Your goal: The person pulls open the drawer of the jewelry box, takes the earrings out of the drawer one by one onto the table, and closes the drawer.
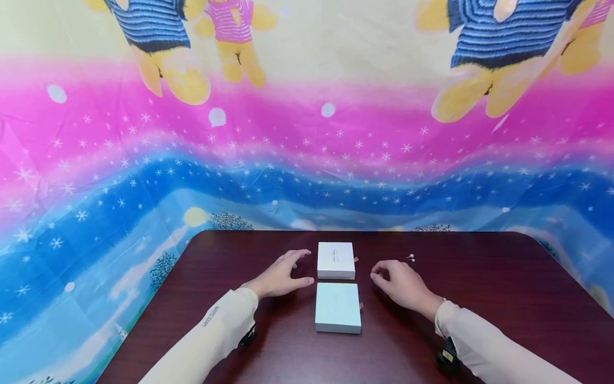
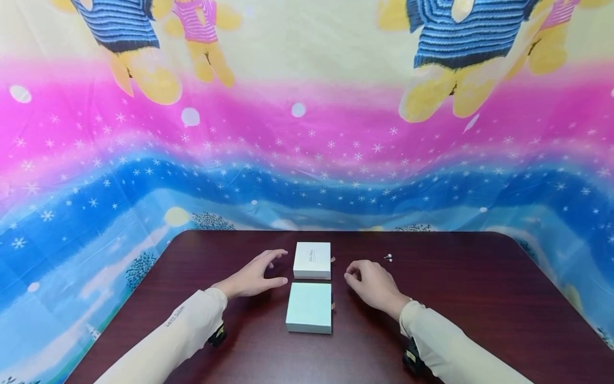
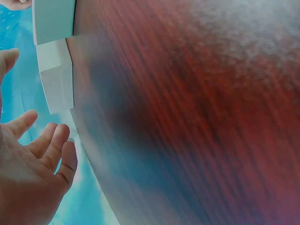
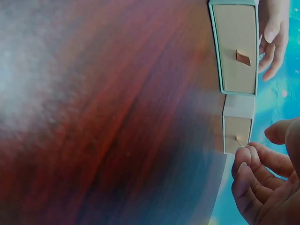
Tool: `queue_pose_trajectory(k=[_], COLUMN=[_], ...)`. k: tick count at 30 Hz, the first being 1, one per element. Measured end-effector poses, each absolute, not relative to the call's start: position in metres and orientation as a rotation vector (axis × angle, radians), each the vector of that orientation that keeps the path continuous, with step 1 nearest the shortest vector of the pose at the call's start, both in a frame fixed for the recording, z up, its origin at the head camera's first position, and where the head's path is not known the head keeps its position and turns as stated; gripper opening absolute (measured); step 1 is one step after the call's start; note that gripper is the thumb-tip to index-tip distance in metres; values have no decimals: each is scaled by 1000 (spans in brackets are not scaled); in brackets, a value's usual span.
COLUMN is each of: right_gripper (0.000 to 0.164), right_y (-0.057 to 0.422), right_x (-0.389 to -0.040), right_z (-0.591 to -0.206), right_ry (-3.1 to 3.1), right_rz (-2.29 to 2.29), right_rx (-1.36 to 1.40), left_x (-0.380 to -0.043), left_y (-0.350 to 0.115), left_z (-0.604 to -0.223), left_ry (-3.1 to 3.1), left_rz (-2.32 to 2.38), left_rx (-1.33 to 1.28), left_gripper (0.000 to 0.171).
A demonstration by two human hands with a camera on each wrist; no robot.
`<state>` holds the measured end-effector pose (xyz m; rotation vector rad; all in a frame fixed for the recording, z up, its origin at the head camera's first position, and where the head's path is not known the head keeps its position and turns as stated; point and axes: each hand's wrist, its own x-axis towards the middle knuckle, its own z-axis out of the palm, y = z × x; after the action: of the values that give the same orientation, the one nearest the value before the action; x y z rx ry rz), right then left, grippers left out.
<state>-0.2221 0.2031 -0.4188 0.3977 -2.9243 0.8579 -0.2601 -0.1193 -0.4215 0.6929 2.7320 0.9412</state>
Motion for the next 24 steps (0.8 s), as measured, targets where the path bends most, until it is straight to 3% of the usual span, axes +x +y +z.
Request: queue_pose_trajectory(k=[24], right_gripper=[8], right_y=[208], right_x=[-201], right_z=[-423], right_ry=[-2931], right_rz=[915], right_rx=[441], left_x=[-241], left_y=[-125], left_z=[-421], left_ry=[2712], left_rz=[918], left_rx=[792], left_gripper=[71])
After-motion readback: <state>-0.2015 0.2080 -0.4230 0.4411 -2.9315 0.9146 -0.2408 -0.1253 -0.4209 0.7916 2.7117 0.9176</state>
